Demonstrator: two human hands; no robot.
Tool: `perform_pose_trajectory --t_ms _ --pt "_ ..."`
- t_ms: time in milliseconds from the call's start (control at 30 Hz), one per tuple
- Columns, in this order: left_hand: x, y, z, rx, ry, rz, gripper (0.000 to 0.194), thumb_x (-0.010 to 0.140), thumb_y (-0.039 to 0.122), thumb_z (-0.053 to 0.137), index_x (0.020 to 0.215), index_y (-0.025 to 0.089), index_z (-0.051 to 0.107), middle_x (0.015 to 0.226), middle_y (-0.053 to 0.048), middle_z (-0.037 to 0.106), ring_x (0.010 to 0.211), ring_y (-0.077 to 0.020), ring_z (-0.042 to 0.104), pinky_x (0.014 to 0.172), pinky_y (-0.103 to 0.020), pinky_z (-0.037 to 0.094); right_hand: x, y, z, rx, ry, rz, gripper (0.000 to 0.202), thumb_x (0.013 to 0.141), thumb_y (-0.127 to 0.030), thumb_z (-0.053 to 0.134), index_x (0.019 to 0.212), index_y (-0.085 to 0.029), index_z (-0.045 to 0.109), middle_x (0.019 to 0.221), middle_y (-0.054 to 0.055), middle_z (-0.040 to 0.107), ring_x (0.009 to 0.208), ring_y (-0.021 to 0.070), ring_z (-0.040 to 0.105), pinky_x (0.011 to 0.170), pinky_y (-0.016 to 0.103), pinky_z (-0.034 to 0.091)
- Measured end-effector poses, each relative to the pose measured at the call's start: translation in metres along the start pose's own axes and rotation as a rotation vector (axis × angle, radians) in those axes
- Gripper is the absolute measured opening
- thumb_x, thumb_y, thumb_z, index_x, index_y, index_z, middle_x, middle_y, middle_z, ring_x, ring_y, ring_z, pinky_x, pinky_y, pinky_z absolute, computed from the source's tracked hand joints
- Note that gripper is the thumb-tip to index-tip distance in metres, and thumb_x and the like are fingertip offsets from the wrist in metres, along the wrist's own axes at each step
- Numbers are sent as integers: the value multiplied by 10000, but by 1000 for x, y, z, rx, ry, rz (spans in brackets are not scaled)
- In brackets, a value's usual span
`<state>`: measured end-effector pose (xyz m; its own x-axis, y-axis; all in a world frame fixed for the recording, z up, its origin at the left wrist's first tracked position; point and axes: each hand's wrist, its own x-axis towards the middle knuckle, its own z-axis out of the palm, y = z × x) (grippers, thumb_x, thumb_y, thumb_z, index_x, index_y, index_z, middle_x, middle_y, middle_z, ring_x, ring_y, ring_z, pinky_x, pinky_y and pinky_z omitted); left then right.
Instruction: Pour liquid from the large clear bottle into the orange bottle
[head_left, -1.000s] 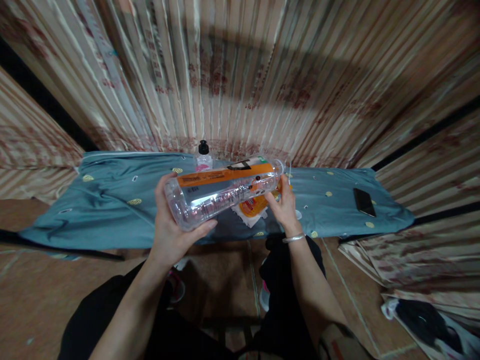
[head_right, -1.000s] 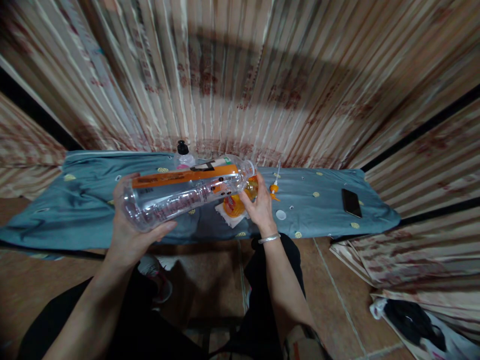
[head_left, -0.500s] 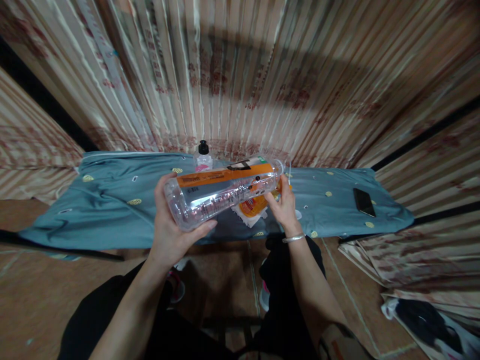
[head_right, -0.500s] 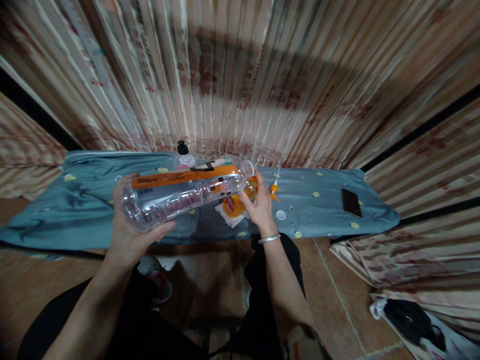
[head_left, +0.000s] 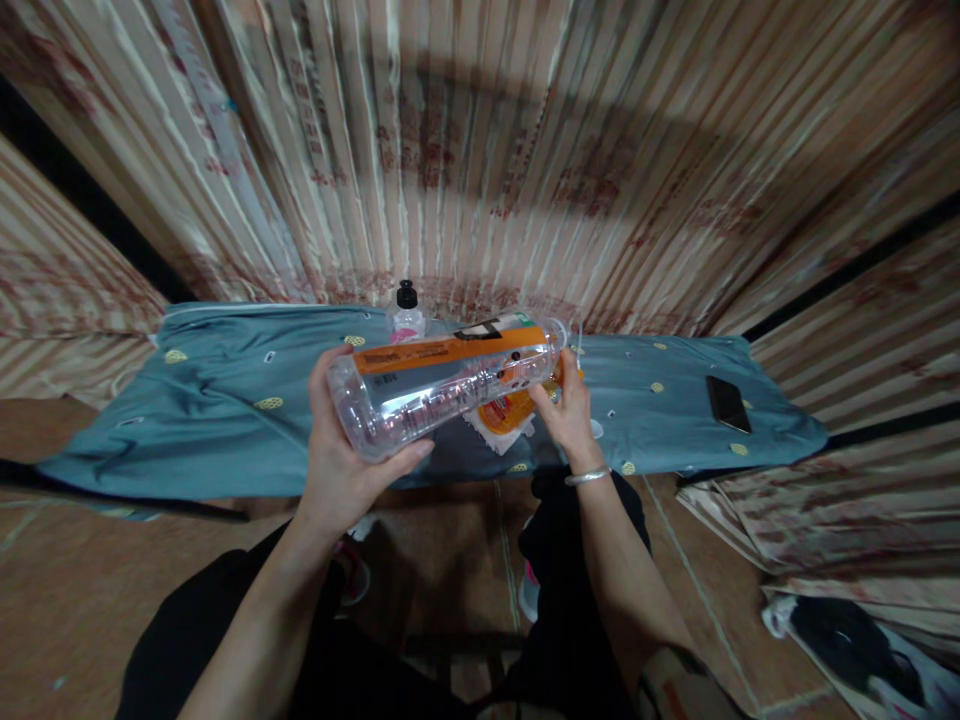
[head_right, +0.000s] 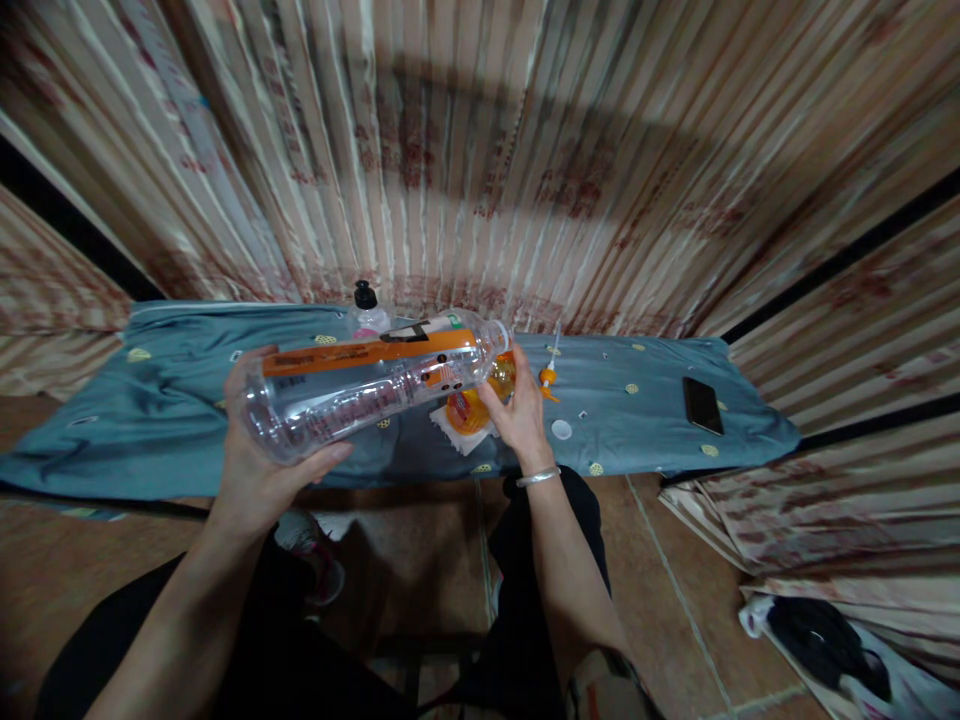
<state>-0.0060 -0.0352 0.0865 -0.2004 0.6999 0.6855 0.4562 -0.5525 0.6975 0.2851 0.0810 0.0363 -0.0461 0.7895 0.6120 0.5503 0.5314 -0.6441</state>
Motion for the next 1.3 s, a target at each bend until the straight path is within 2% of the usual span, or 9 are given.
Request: perform_pose_trajectory --t_ms 267,600,767,967,1067,1300 --pt "0 2 0 -16 -1 -29 971 747 593 927 1551 316 458 1443 -132 628 1282 -365 705 1111 -588 604 0 -1 0 -3 -4 20 712 933 -550 703 1541 -230 518 1457 170 706 1300 353 702 1136 592 555" --pt "1 3 1 -11 9 -39 1011 702 632 942 1527 300 461 1424 -134 649 1271 -366 717 1099 -575 620 0 0 0 -8 -8 16 695 946 -545 685 1546 -242 504 1432 162 712 1290 346 700 1133 593 553" --pt "2 6 0 5 11 -39 951 754 650 900 1525 294 474 1448 -122 640 1286 -385 721 1120 -591 621 0 0 0 -24 -12 2 680 953 -552 669 1541 -252 504 1404 152 723 1276 348 705 1121 592 562" --pt "3 10 0 17 2 -105 951 759 696 866 1519 287 467 1445 -119 643 1290 -387 720 1141 -614 606 0 1 0 -27 7 -4 690 942 -587 664 1520 -236 528 1408 164 713 1286 360 696 1128 627 550" --pt "3 10 0 -1 -12 -104 933 776 662 870 1526 290 458 1429 -121 654 1284 -386 724 1136 -618 609 0 1 0 -14 1 16 696 940 -591 672 1520 -235 527 1388 164 723 1273 358 703 1122 619 553" --pt "2 6 1 -2 10 -88 969 721 686 899 1508 306 480 1457 -133 626 1304 -414 711 1149 -653 588 -1 2 0 7 -13 41 732 935 -603 682 1546 -242 502 1396 164 720 1275 359 703 1123 619 546"
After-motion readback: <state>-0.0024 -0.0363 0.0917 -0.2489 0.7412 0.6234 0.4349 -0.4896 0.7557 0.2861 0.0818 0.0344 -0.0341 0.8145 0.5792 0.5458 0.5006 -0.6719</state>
